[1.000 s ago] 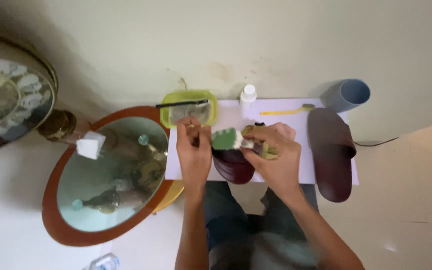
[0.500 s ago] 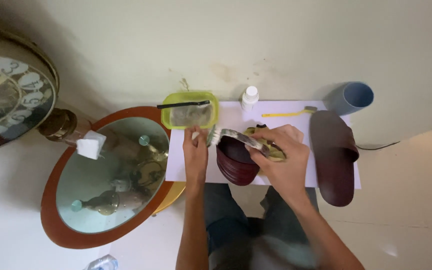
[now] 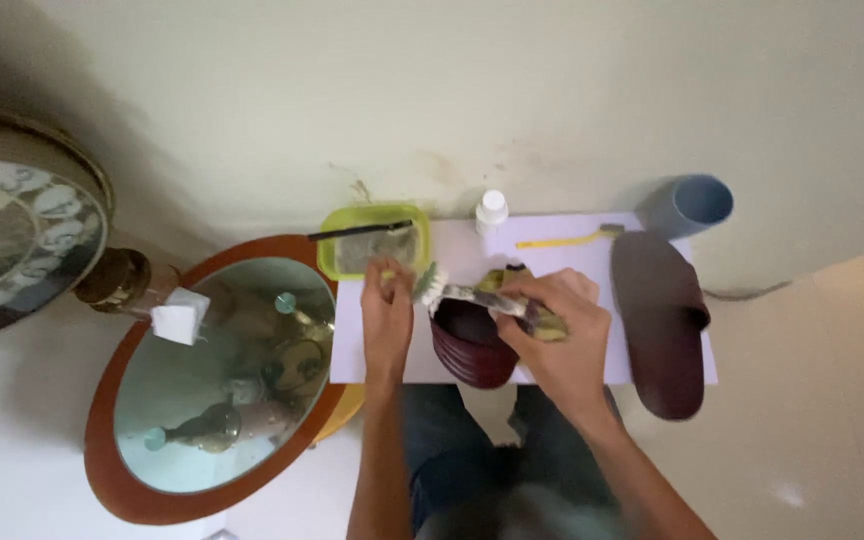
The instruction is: Cleaning a brown sandal using a brush, cleaning liquid, and a cloth on a workbench.
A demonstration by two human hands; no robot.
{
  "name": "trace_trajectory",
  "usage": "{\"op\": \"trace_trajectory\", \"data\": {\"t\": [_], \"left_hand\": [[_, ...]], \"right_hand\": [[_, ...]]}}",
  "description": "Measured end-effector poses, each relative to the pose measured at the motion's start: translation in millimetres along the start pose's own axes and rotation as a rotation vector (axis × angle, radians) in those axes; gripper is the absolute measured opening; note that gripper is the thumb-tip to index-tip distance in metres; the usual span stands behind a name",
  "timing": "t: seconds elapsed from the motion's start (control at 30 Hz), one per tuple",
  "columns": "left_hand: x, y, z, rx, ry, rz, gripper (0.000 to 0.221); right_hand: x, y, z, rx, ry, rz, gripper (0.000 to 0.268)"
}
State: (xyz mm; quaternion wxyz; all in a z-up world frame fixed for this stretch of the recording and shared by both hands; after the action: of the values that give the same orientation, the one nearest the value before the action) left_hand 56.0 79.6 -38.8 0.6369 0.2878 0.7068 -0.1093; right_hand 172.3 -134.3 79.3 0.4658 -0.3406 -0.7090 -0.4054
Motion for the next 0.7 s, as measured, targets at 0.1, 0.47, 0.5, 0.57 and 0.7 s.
{"op": "trace_trajectory", "data": {"t": [0.1, 0.47, 0.5, 0.57, 0.7], "left_hand": [[-93, 7, 10, -0.018, 0.069, 0.161, 0.021], [-122, -9, 4, -0.107, 0.474, 0.263, 0.028], [-136, -15, 17, -0.080, 0.481, 0.327, 0.030], [-139, -10, 10, -0.075, 0.469, 0.386, 0.027], [-154, 5, -20, -0.112, 0.573, 0.550, 0.027]], "right_hand": [[-13, 0, 1, -0.019, -0.012, -0.006, 0.027], [6, 5, -3, -0.036, 0.064, -0.015, 0.024], [7, 5, -4, -0.034, 0.104, -0.022, 0.020], [-3, 4, -7, -0.020, 0.073, 0.000, 0.022], [12, 8, -5, -0.012, 0.083, 0.021, 0.024]]}}
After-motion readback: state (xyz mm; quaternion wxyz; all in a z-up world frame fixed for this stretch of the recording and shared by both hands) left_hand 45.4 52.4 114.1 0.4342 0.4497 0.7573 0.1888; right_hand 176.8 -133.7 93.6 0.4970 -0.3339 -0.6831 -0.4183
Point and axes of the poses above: each hand's wrist, its own y-axis towards the middle knuckle, its own z-axis out of the palm, x = y × z, the point moved 8 cm from there along y, towards the middle knuckle, and after that the axes turned 11 degrees about z, right-handed, at the moved point
